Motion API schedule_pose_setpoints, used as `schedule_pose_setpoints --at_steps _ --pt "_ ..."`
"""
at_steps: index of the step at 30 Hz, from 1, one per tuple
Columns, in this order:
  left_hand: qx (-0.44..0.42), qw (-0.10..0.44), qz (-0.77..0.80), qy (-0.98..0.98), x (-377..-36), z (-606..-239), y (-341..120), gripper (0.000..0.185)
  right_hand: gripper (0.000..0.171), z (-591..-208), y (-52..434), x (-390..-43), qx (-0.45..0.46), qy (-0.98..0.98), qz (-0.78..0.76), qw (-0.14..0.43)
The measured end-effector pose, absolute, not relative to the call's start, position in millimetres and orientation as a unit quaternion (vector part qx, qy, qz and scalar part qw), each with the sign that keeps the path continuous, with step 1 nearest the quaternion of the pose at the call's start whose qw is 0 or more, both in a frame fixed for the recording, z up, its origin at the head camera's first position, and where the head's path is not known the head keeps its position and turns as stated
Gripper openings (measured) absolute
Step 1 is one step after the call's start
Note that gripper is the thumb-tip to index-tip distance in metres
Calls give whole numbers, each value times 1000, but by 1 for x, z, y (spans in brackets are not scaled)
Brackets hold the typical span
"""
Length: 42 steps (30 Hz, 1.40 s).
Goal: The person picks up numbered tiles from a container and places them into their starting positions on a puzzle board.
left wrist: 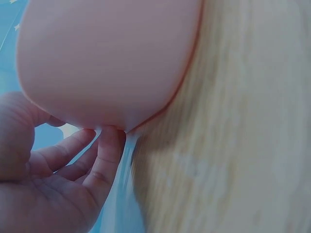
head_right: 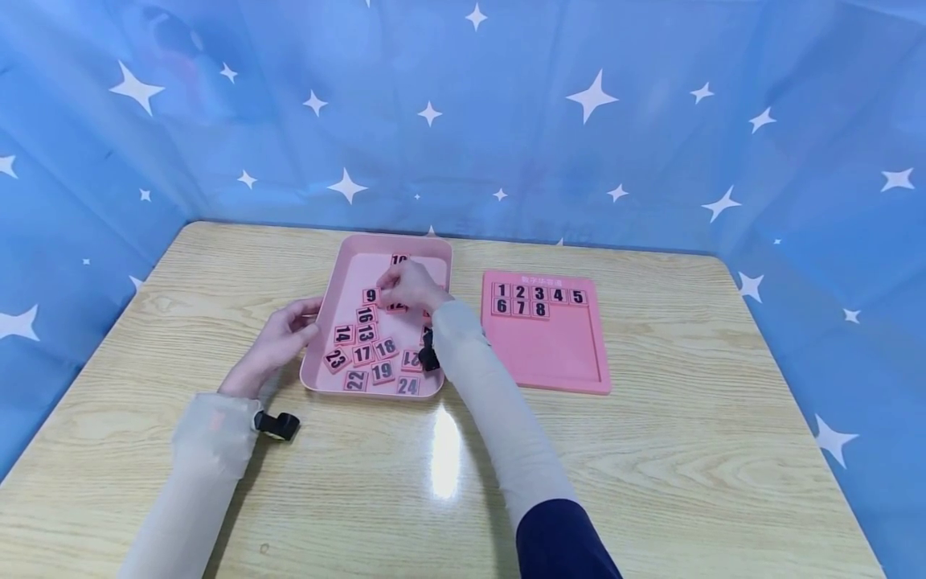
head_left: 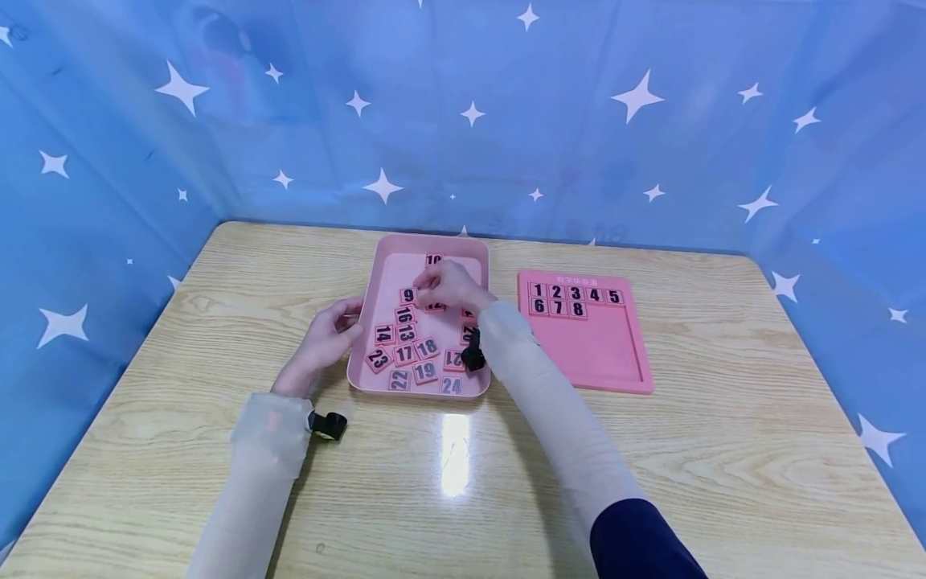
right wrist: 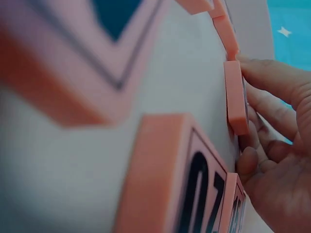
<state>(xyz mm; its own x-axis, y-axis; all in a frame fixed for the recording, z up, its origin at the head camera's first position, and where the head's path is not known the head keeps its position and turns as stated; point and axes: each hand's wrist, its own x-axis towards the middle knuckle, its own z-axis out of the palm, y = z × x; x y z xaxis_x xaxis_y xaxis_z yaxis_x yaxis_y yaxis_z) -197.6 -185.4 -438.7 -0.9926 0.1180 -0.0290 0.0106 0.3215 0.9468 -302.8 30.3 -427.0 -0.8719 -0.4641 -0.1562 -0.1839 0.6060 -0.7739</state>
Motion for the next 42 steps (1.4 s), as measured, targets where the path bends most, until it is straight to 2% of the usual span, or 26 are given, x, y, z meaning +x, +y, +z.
schedule_pose_setpoints --at_steps 8,15,23,33,42 --pt "41 40 572 819 -199 -441 -186 46 20 -426 30 -304 -207 887 -382 160" --pt "27 53 573 817 -199 -439 -185 46 18 -427 35 -303 -178 886 -395 167" --pt "27 61 573 817 -197 -438 -184 48 17 -421 41 -302 -202 881 -405 135" --pt "21 58 574 817 -197 -438 -185 46 16 -392 48 -299 -264 863 -425 74" --pt "21 64 574 816 -196 -437 -184 47 19 -365 74 -289 -293 867 -392 90"
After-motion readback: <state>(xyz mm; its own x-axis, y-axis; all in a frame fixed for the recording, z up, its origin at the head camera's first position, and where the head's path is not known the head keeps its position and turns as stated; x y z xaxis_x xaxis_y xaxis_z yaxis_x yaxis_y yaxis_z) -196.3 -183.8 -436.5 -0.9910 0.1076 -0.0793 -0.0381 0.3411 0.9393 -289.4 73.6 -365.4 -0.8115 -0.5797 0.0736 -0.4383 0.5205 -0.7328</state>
